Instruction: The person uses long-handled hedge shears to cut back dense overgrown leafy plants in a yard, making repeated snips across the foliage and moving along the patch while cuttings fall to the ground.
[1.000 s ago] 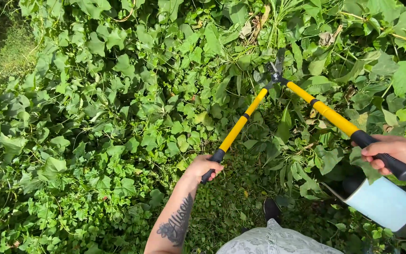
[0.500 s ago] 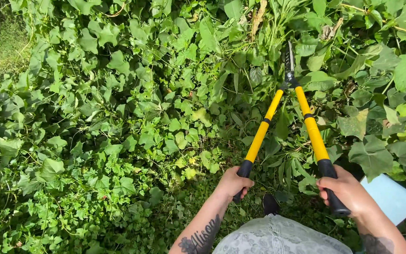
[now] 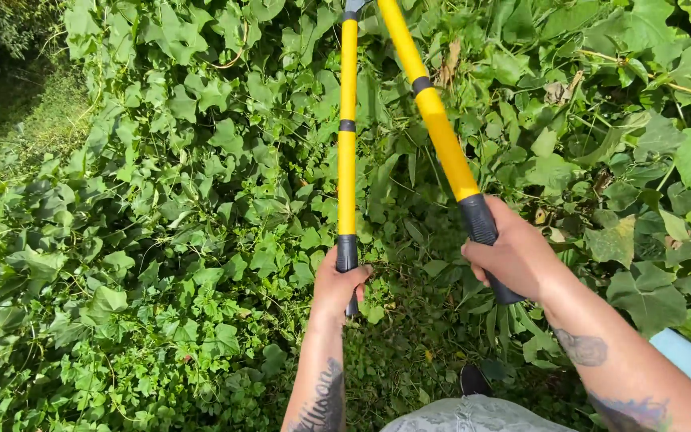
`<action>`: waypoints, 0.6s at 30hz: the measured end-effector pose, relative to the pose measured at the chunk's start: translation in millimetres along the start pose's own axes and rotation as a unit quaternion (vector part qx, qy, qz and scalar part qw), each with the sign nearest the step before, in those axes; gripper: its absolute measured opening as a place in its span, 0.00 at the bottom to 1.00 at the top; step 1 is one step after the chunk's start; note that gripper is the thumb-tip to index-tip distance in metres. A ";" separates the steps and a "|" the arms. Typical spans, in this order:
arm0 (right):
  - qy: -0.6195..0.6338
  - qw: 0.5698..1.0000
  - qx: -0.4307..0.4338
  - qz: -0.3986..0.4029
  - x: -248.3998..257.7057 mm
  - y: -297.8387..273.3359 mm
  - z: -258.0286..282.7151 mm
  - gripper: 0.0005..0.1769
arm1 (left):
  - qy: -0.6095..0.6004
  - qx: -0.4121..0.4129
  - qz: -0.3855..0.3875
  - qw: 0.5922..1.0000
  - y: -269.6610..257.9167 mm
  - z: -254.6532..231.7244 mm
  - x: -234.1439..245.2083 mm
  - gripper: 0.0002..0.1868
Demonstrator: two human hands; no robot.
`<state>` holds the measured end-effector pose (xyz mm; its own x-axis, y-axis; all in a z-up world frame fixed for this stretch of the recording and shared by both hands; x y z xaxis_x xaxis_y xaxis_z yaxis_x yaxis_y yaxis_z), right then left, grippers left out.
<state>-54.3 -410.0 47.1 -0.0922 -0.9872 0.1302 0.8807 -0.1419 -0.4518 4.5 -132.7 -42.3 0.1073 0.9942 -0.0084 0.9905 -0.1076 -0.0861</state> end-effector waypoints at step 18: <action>0.008 0.963 -0.256 0.086 63.6 -11.4 -180.7 0.35 | -0.016 0.221 0.017 0.975 -119.2 175.0 86.0 0.26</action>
<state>-154.2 -484.3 -98.9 0.0240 -0.9997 0.0018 0.5403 0.0114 -0.8414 -119.5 -34.3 -207.0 0.1301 0.9903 -0.0497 0.8510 -0.1373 -0.5068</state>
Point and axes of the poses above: each hand's wrist, its own y-axis towards the middle knuckle, its own x-axis out of the back of the hand, z = x × y, the point moved 6 cm from there along y, towards the middle knuckle, and after that the axes turned 12 degrees about -x, right-handed, at the moved point
